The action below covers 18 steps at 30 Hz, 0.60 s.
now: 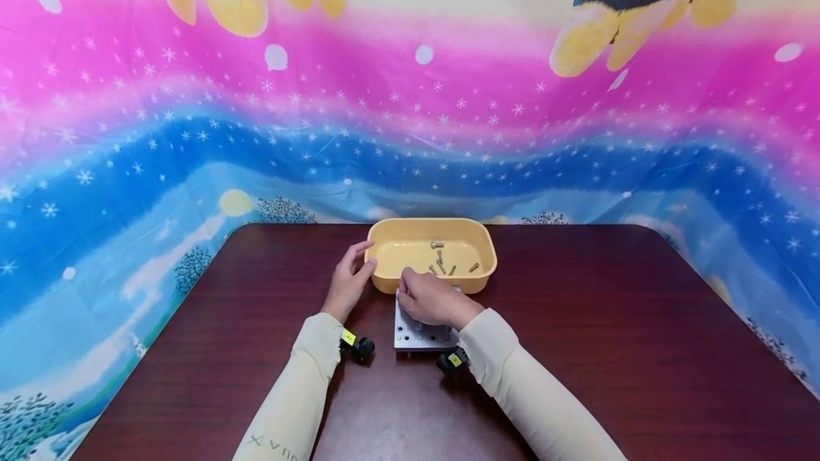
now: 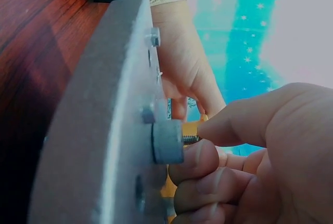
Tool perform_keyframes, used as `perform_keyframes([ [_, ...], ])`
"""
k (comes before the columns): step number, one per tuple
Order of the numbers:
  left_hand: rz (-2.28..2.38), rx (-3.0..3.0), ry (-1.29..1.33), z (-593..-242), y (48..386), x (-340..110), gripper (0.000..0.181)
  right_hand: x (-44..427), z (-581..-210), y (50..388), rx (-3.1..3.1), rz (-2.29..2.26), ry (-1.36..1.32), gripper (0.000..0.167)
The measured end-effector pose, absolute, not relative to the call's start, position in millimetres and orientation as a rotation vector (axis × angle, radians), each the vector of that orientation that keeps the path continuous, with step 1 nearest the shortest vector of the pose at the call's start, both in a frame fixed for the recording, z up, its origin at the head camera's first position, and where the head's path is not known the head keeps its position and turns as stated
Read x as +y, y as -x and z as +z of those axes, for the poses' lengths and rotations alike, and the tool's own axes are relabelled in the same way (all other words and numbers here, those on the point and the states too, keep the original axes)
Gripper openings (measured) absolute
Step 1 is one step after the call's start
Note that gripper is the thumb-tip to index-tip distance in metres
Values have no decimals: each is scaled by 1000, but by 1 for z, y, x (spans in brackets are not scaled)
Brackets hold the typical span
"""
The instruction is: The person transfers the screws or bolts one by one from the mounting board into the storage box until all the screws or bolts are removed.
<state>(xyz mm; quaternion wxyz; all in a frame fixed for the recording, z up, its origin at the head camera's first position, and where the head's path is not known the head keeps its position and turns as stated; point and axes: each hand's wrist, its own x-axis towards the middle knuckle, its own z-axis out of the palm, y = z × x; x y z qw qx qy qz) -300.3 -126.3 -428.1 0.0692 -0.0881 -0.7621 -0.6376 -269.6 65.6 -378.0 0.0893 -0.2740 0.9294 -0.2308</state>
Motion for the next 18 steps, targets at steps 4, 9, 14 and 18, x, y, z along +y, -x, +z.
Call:
perform_keyframes([
  [4,-1922,-2292,269,-428,300,-126,46,66,-378,270,2768,-698,817,10],
  [9,-1918,-2296,258,-428,299,-126,47,66,-377,270,2750,-700,808,12],
  [14,-1919,-2302,238,-428,299,-126,46,66,-375,268,2745,-693,791,12],
  [18,-1920,-2307,235,-428,299,-125,46,68,-373,266,2745,-699,798,11],
])
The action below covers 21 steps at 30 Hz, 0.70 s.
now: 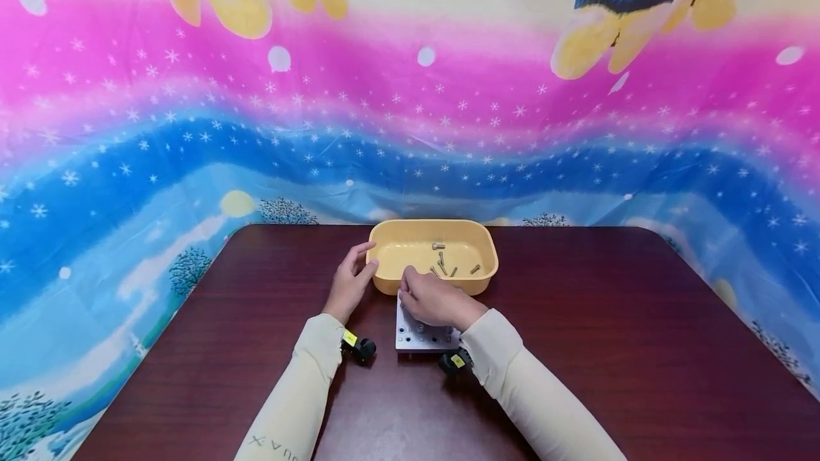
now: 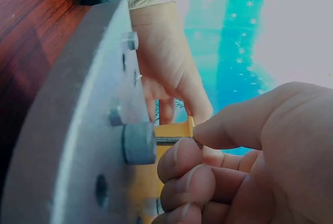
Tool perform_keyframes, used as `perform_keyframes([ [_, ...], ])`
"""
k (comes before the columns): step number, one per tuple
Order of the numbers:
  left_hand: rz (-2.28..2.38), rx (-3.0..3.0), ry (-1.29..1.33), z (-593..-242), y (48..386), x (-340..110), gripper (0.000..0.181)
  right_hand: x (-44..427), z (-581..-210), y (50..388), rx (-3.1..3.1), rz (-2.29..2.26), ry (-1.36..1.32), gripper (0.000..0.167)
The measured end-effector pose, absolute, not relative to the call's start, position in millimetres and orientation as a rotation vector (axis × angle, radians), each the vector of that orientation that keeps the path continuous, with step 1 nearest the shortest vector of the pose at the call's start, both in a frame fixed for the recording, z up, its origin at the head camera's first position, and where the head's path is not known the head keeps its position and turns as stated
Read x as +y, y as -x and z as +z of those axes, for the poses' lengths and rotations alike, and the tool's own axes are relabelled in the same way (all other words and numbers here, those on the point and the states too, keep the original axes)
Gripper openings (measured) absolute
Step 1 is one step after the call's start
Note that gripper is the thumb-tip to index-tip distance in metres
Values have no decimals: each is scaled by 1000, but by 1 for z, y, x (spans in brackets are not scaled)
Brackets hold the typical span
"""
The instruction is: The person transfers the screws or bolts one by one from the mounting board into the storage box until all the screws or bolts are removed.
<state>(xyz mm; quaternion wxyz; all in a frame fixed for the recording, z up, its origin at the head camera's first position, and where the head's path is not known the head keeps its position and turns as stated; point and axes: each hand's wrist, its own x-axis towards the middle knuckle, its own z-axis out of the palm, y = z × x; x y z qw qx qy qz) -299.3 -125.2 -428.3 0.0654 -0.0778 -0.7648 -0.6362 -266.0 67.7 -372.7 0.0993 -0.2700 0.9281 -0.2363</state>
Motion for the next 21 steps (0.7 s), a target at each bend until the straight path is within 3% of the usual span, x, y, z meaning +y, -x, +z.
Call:
perform_keyframes([
  [21,-1918,-2311,223,-429,301,-125,45,86,-359,273,2780,-872,758,8],
])
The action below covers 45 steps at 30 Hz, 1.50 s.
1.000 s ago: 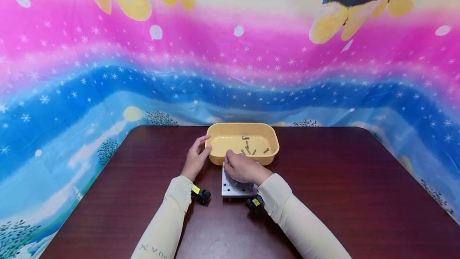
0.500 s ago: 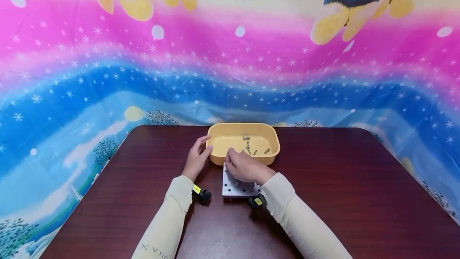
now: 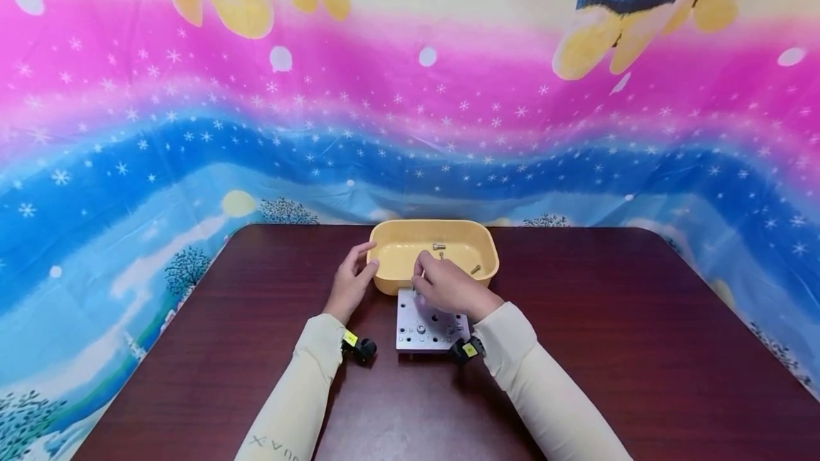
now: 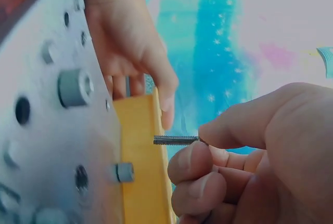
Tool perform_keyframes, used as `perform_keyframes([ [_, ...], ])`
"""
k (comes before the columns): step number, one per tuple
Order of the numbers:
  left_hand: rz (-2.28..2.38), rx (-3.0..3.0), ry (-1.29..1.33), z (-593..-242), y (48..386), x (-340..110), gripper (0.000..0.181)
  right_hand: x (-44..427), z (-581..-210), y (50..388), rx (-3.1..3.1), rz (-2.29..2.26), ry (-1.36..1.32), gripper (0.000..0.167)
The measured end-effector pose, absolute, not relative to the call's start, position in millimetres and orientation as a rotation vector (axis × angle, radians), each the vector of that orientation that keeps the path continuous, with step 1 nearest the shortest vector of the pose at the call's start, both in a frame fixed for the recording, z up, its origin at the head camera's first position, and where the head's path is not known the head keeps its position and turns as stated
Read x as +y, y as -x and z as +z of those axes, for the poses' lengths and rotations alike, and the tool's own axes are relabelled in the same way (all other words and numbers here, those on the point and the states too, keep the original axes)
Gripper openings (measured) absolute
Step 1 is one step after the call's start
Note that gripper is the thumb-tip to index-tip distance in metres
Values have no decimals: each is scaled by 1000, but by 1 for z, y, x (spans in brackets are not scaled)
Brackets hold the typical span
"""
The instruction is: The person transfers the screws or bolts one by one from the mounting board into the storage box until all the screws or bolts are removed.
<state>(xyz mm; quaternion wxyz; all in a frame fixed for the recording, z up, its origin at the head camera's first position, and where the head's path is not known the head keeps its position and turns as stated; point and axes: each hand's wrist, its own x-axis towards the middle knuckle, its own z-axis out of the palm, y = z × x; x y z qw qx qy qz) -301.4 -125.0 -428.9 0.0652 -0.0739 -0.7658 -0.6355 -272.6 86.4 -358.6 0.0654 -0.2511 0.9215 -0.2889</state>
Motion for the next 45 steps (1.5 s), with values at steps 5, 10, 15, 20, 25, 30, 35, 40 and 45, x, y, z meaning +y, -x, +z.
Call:
perform_keyframes([
  [5,-1921,-2305,226,-429,302,-125,44,93,-357,278,2823,-912,707,9],
  [10,-1917,-2306,216,-429,301,-126,43,98,-360,284,2848,-971,652,9],
  [15,-1917,-2308,207,-429,302,-126,42,101,-363,290,2924,-1015,617,9],
  [20,-1905,-2281,200,-447,315,-127,39,106,-365,295,2976,-1020,538,11],
  [25,-1880,-2265,196,-461,325,-128,38,112,-367,300,3003,-1003,456,12],
  [30,-1882,-2264,202,-461,325,-128,39,117,-368,302,3030,-992,421,11],
  [35,-1911,-2266,200,-459,324,-128,40,122,-369,305,3055,-958,379,10],
  [40,-1933,-2287,208,-455,323,-129,43,126,-371,306,3025,-943,312,11],
  [45,-1928,-2303,211,-454,323,-129,44,129,-374,308,3025,-927,296,11],
])
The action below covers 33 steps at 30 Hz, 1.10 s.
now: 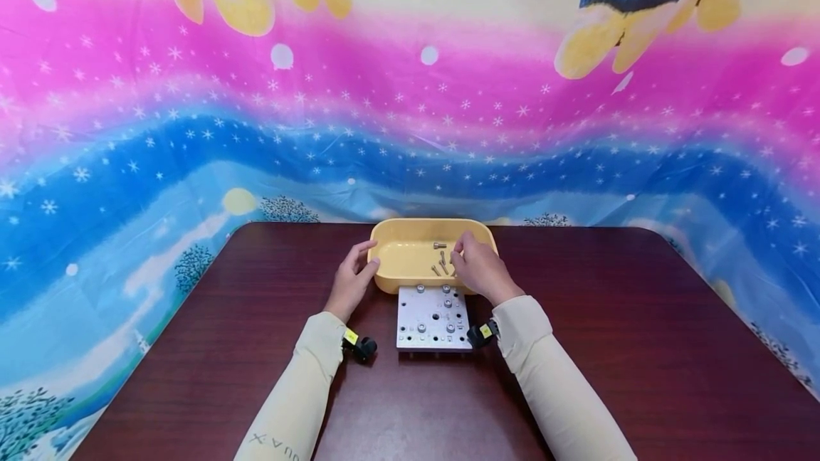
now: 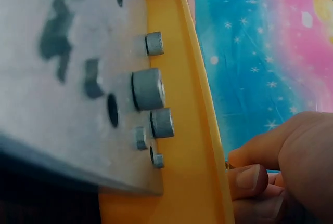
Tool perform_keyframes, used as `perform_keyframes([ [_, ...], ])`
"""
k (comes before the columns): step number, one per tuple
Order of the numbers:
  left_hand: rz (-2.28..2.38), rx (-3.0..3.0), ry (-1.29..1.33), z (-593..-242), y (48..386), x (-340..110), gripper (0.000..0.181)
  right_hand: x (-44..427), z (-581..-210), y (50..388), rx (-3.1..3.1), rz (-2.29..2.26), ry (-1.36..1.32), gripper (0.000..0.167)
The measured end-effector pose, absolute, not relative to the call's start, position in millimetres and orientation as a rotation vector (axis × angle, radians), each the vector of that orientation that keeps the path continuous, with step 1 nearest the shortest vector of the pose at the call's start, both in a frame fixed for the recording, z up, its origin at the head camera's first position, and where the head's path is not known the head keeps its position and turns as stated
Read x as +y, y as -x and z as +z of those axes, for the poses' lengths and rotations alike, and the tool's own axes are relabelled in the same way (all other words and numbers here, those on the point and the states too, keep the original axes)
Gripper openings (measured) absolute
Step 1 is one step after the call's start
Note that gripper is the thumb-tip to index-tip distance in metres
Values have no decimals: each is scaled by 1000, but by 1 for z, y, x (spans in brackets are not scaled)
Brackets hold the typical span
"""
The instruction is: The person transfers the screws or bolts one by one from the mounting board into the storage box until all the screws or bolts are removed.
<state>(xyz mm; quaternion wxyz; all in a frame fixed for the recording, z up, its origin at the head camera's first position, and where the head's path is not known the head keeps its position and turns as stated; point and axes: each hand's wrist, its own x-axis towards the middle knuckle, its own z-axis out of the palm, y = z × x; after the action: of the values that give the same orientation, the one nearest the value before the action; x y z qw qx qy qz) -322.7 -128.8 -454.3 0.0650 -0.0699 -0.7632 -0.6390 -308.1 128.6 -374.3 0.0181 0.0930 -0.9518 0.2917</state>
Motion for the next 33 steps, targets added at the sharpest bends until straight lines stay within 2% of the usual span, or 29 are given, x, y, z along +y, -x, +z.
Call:
perform_keyframes([
  [21,-1887,-2270,218,-457,325,-129,41,128,-375,311,-2953,854,-294,12],
  [28,-1882,-2270,218,-458,325,-130,40,128,-376,312,-2962,878,-278,28],
  [33,-1896,-2276,206,-463,324,-129,40,129,-379,312,-2967,904,-257,31],
])
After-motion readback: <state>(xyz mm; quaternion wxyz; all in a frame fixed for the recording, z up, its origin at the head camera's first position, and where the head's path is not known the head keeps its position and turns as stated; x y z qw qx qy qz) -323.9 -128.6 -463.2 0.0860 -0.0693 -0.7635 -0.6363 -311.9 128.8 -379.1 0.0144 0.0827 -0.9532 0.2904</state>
